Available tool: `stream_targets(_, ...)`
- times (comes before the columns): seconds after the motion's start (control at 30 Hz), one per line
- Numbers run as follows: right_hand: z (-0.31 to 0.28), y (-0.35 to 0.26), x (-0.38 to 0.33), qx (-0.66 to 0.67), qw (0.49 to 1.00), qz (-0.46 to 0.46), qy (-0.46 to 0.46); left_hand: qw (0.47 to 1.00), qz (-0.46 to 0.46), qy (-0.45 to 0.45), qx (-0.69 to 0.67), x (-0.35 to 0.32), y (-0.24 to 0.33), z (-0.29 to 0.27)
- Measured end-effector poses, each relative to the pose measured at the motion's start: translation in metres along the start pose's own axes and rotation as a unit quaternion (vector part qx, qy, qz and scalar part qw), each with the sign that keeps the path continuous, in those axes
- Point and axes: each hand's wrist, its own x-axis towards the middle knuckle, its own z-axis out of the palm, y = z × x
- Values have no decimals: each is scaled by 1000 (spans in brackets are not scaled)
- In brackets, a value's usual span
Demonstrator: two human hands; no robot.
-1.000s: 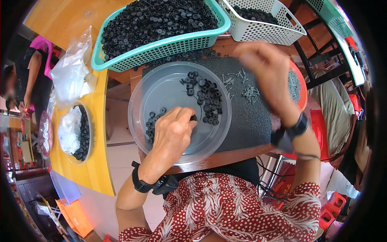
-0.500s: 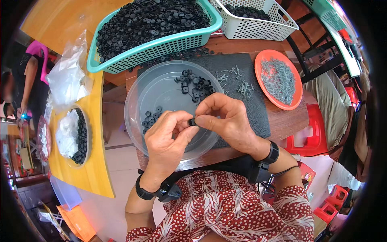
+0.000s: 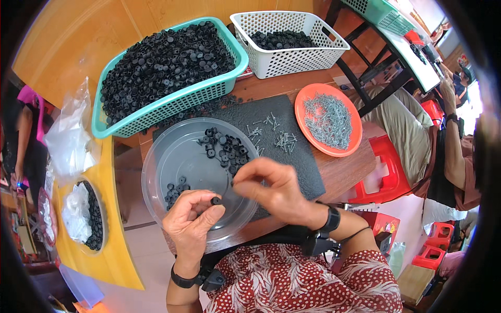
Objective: The recorder manually assembles small black plastic hardware components by inserting screws into pre-drilled holes at a workstation.
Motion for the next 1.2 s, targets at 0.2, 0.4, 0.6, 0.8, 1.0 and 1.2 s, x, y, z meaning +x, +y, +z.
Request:
stream_targets(0.2,-67,22,41,-287,940,-111,150,998,31,33,39,-4,-5,-6)
stream_targets(0.4,-83,28,59,-476,847,-231,42,998,22,40,35,-1,-8,-2)
stream_targets(0.6,-82,30,69,-575,759,-301,-58,998,-25,51,-14,-2,-1,0)
stream_targets(0.8,-82,19,69,-603,725,-316,-107,998,-42,37,-23,0,0,-2)
stream_targets(1.0,-84,27,71,-579,746,-313,-99,992,-90,21,-87,3,-3,-5)
stream_targets(1.2,-85,25,72,-578,739,-327,-109,989,-105,7,-101,3,-1,-7)
